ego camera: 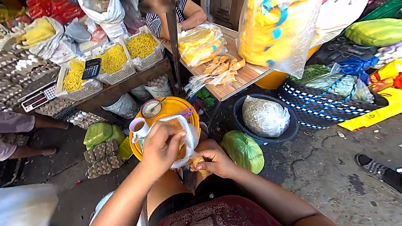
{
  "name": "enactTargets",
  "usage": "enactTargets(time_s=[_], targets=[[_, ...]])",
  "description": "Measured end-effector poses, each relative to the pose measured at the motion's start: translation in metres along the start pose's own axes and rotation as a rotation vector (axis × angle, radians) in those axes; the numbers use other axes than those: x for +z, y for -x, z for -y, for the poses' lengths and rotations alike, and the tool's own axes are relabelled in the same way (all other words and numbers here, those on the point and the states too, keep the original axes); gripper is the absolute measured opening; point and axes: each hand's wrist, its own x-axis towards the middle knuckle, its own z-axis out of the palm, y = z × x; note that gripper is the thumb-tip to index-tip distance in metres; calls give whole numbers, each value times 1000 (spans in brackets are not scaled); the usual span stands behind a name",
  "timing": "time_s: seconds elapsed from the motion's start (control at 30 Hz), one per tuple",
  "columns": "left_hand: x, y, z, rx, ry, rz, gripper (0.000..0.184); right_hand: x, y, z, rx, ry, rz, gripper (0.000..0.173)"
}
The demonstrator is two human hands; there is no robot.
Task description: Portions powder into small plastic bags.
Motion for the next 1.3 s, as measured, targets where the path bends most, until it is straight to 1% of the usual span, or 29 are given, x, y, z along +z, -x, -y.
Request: enactTargets(time_s=[0.03, 0.07, 0.1, 0.13, 0.2, 0.23, 0.27, 0.33, 0.37, 0.43, 0.47, 0.57, 0.6, 0.63, 0.7, 0.77, 0.8, 0.83, 0.87, 0.97, 1.0, 1.03, 1.1, 1.17, 1.23, 1.3], targets=[[7, -17, -3, 41, -16, 41, 19, -6, 2, -5, -9, -60, -38, 45], [15, -37, -6, 73, -31, 59, 18, -13, 5, -10, 6, -81, -91, 65], [24, -60, -8, 95, -40, 61, 17, -22, 8, -17, 49, -63, -173, 79], [34, -83, -10, 102, -43, 55, 17, -30, 12, -24, 127, -38, -305, 82], [53, -133, -15, 104, -47, -4, 17, -42, 18, -30, 311, -15, -588, 67], [61, -157, -17, 109, -55, -56, 18, -46, 23, -33, 367, 1, -677, 63], [67, -179, -20, 110, -76, -110, 18, -49, 29, -35, 397, 20, -724, 61], [75, -215, -19, 74, -120, -191, 19, -50, 40, -38, 410, 40, -744, 62], [80, -227, -15, 23, -137, -209, 20, -48, 45, -40, 411, 45, -736, 63], [91, -237, 1, -105, -141, -178, 23, -46, 50, -41, 411, 59, -717, 66], [99, -234, 12, -180, -145, -119, 25, -45, 51, -41, 413, 61, -705, 67], [124, -195, 51, -356, -180, 141, 29, -46, 52, -41, 415, 101, -640, 70], [131, -174, 63, -382, -178, 202, 28, -47, 52, -40, 408, 125, -612, 69], [134, -150, 72, -387, -166, 225, 27, -48, 53, -40, 399, 146, -578, 67], [125, -94, 84, -330, -163, 179, 26, -51, 54, -40, 354, 175, -504, 59], [95, -41, 98, -260, -226, 98, 27, -54, 55, -39, 298, 188, -399, 48], [72, -17, 106, -285, -257, 55, 27, -54, 55, -41, 278, 190, -334, 45], [45, 7, 113, -383, -266, 18, 27, -52, 56, -44, 271, 185, -266, 43], [17, 30, 121, -521, -256, -38, 29, -50, 56, -47, 275, 176, -192, 42], [-54, 91, 141, -932, -270, -292, 31, -39, 47, -55, 307, 159, 19, 42], [-69, 107, 144, -1032, -310, -320, 32, -33, 42, -57, 320, 155, 79, 42], [-77, 123, 147, -1122, -334, -281, 35, -27, 37, -59, 335, 150, 134, 41], [-76, 146, 155, -1277, -310, -84, 34, -15, 27, -63, 351, 146, 227, 40], [-58, 163, 168, -1397, -258, 61, 32, -4, 15, -63, 352, 156, 290, 38], [-34, 169, 185, -1479, -217, 105, 34, 5, 5, -62, 338, 171, 317, 38], [-12, 162, 197, -1511, -267, 151, 35, 12, 1, -57, 342, 197, 312, 38]])
